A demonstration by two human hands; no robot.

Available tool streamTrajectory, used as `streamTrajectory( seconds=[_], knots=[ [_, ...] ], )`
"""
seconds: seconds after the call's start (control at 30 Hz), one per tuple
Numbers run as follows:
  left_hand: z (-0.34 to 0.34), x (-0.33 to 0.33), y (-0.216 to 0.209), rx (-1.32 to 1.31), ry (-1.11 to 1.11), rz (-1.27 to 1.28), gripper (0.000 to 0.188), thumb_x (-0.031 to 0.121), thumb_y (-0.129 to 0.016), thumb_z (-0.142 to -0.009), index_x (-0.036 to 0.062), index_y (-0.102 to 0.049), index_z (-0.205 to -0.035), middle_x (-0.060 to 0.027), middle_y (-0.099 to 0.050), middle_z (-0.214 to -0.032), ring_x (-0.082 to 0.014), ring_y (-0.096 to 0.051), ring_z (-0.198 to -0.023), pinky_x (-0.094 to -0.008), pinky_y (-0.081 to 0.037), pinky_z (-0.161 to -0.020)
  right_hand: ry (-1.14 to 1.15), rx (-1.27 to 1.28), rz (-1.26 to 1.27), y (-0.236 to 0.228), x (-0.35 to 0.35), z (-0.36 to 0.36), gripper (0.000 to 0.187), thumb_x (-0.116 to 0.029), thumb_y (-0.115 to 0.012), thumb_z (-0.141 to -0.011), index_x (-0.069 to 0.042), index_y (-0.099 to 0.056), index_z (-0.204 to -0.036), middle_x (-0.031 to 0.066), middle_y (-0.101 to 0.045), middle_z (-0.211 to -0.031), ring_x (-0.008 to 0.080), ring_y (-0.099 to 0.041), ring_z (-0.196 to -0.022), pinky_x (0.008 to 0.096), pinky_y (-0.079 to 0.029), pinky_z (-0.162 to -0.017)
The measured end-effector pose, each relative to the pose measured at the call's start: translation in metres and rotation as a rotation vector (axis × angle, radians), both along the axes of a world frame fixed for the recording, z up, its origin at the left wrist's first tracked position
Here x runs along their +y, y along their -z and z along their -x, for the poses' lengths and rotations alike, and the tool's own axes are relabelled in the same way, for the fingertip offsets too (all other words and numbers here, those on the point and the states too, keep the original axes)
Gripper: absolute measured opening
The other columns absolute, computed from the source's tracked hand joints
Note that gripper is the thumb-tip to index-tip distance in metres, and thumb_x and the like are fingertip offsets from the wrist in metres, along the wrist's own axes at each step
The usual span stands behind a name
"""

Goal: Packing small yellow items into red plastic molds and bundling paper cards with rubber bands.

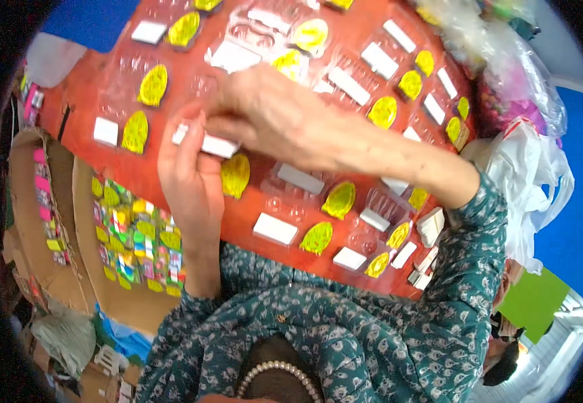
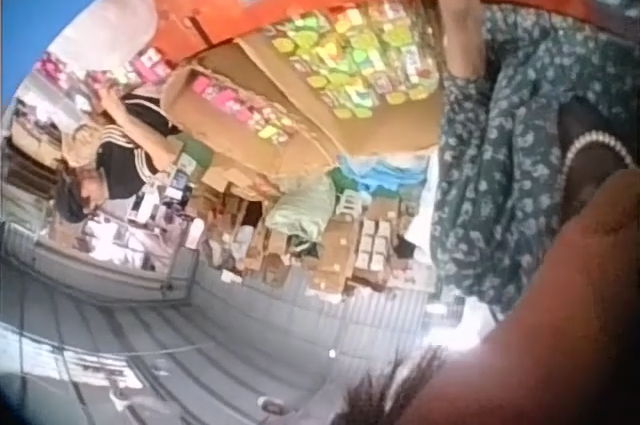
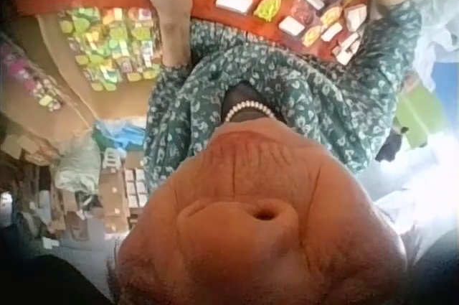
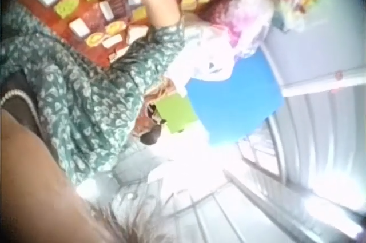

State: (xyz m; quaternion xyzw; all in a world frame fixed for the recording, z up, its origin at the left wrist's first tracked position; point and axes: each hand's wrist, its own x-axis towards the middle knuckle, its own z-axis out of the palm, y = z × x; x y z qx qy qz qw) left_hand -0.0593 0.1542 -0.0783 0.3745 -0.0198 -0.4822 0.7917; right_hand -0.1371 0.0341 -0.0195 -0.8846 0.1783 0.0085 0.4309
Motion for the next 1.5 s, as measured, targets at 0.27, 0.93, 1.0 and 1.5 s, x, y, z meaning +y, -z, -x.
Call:
streamTrajectory(
  seconds=[0.27, 0.93, 1.0, 1.5],
  knots=[
    [0.012, 0.001, 0.004, -0.032, 0.009, 0.032, 0.021, 0.005, -0.049, -0.090, 0.0002, -0.047, -0.111, -0.0083, -0.056, -0.097, -0.0117, -0.056, -0.088, -0.0243, -0.048, -0.072, 0.021, -0.067, 0.236, 0.008, 0.005, 0.010, 0.012, -0.006, -0.062, -0.070, 0.002, -0.061, -0.079, 0.0145, -0.058, -0.072, 0.0299, -0.058, -0.063, 0.0367, -0.044, -0.053],
    [0.001, -0.003, 0.002, 0.066, 0.116, -0.017, 0.020, 0.010, -0.046, -0.091, -0.0015, -0.042, -0.107, -0.0230, -0.060, -0.099, -0.0316, -0.063, -0.090, -0.0372, -0.051, -0.079, 0.404, -0.039, 0.402, 0.047, -0.139, -0.001, 0.016, -0.013, -0.069, -0.072, -0.005, -0.070, -0.086, 0.0141, -0.067, -0.076, 0.0230, -0.065, -0.067, 0.0335, -0.051, -0.064],
    [0.001, -0.003, 0.002, 0.063, 0.119, -0.017, 0.021, 0.010, -0.046, -0.091, -0.0017, -0.042, -0.108, -0.0231, -0.059, -0.100, -0.0317, -0.063, -0.091, -0.0372, -0.051, -0.079, 0.385, -0.042, 0.427, 0.058, -0.140, -0.003, 0.016, -0.013, -0.070, -0.072, -0.005, -0.070, -0.086, 0.0140, -0.067, -0.076, 0.0237, -0.065, -0.068, 0.0342, -0.051, -0.064],
    [0.000, -0.005, 0.003, 0.044, 0.118, -0.033, 0.029, 0.012, -0.047, -0.092, -0.0034, -0.039, -0.115, -0.0226, -0.057, -0.102, -0.0331, -0.060, -0.096, -0.0361, -0.052, -0.079, 0.393, 0.050, 0.438, 0.070, -0.140, -0.015, 0.018, -0.017, -0.072, -0.071, -0.003, -0.070, -0.081, 0.0115, -0.067, -0.073, 0.0192, -0.064, -0.064, 0.0329, -0.049, -0.059]
  ],
)
